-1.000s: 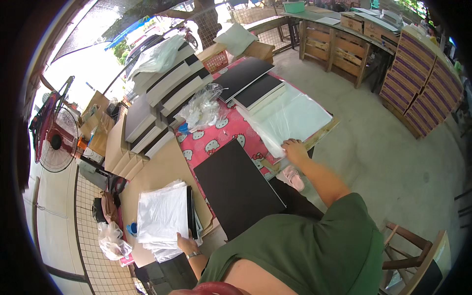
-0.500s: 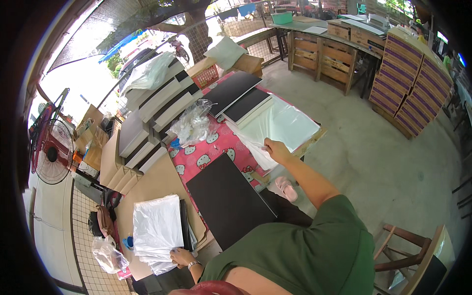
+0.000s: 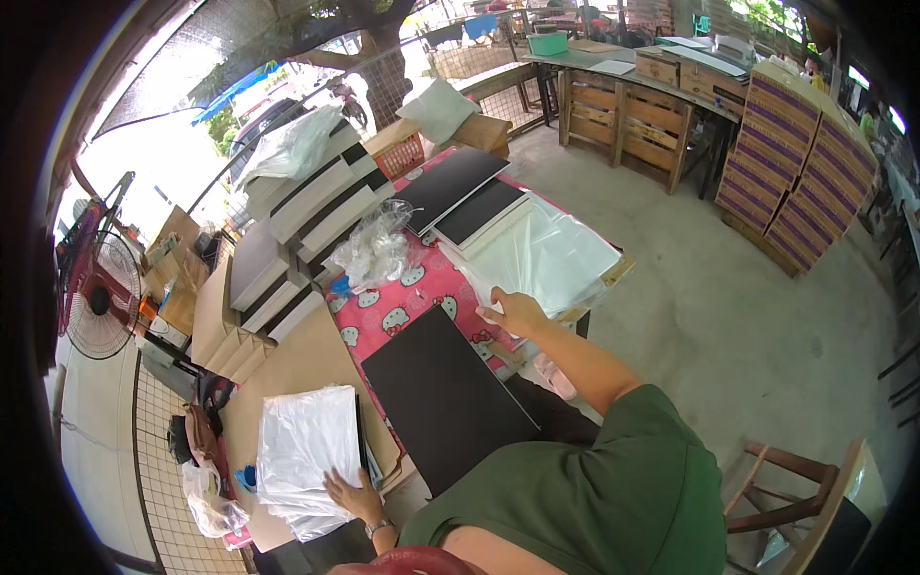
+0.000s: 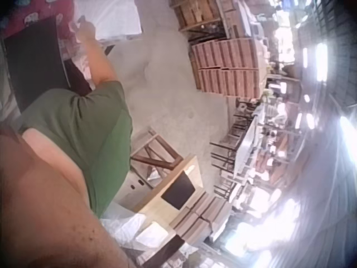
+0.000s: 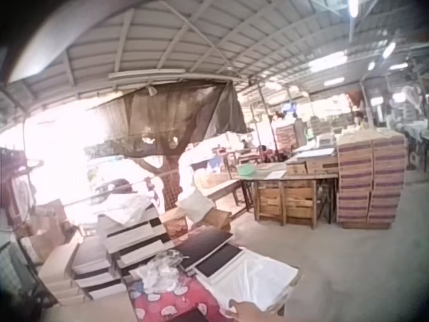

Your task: The person places black rectangular boards and white papers into plastic bags by hand, repeating this process for several items and stacking them on a table.

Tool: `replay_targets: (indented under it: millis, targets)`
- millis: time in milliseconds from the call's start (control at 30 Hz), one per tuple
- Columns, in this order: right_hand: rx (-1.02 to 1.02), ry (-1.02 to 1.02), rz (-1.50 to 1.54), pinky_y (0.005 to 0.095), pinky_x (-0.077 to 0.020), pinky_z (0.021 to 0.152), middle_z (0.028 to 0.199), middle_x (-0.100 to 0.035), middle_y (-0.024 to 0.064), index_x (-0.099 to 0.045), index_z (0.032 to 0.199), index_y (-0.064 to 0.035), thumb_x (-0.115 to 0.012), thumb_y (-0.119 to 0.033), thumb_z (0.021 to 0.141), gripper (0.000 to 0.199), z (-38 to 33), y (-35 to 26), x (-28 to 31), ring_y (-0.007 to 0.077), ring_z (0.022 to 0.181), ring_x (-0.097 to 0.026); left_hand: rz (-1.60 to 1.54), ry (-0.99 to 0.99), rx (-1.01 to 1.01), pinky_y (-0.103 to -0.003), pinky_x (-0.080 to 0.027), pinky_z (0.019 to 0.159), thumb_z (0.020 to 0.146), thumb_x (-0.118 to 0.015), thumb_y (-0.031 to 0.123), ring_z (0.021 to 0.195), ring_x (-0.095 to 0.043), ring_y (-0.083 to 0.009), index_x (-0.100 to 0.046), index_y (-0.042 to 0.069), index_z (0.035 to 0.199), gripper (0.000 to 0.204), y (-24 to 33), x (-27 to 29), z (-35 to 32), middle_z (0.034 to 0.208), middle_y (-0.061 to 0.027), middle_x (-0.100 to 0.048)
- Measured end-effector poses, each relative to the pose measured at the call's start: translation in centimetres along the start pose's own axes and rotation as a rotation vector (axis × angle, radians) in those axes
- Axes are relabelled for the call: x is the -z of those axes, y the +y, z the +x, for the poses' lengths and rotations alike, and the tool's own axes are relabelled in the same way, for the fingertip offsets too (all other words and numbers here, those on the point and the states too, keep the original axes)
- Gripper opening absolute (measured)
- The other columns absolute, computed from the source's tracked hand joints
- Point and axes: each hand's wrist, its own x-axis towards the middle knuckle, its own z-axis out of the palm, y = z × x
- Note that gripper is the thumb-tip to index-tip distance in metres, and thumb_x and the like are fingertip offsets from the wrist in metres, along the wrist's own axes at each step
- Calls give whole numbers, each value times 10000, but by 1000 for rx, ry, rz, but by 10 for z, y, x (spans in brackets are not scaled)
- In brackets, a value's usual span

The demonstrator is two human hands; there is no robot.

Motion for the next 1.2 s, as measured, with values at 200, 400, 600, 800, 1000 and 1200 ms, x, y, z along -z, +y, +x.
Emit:
replay_targets:
  millis: [200, 400, 600, 800, 1000, 1200]
  targets:
    - [-47, -145, 87, 443, -454, 674, 680, -591, 197, -503, 1026, -54, -564, -425, 788, 445, -40, -38, 20, 379, 723, -593, -47, -272, 99, -414, -394, 842, 726, -663, 270, 1013, -486, -293, -639, 74, 1006, 343, -10, -10, 2, 1090, -74, -549]
    - [244, -467, 391, 400, -472, 723, 840, -628, 158, -588, 933, -36, -615, -208, 760, 245, -76, -86, -14, 309, 811, -614, -400, -248, -180, -394, -395, 852, 682, -703, 161, 1028, -486, -297, -585, 69, 1071, 417, 90, 30, 14, 1145, -111, -508]
    - [362, -525, 630, 341, -466, 649, 766, -630, 124, -600, 859, -18, -652, -194, 774, 202, -76, -168, 5, 235, 720, -622, -1678, -780, 9, -280, -436, 770, 807, -633, 92, 927, -539, -143, -537, -16, 1043, 277, 204, 78, -4, 1004, -73, -573]
    - [301, -521, 635, 282, -466, 663, 735, -632, 84, -611, 862, -13, -698, -237, 763, 260, -72, -151, 36, 147, 709, -605, -1512, -938, 162, -198, -431, 662, 860, -565, 60, 718, -555, -74, -538, 1, 976, 133, 167, 77, 14, 819, -30, -597]
    - [139, -514, 771, 296, -458, 635, 717, -639, 94, -621, 792, -6, -690, -233, 765, 238, -80, -155, 29, 142, 676, -595, -1686, -885, 132, -210, -410, 599, 829, -589, 46, 648, -520, -72, -511, 5, 1073, 259, 214, 109, 4, 773, -16, -589]
    - [198, -428, 702, 269, -444, 621, 728, -633, 56, -616, 820, -15, -691, -260, 774, 260, -75, -170, 48, 109, 689, -576, -1518, -982, 169, -183, -359, 561, 828, -592, 23, 623, -464, -34, -578, -2, 844, 32, 198, 98, 14, 709, 29, -564]
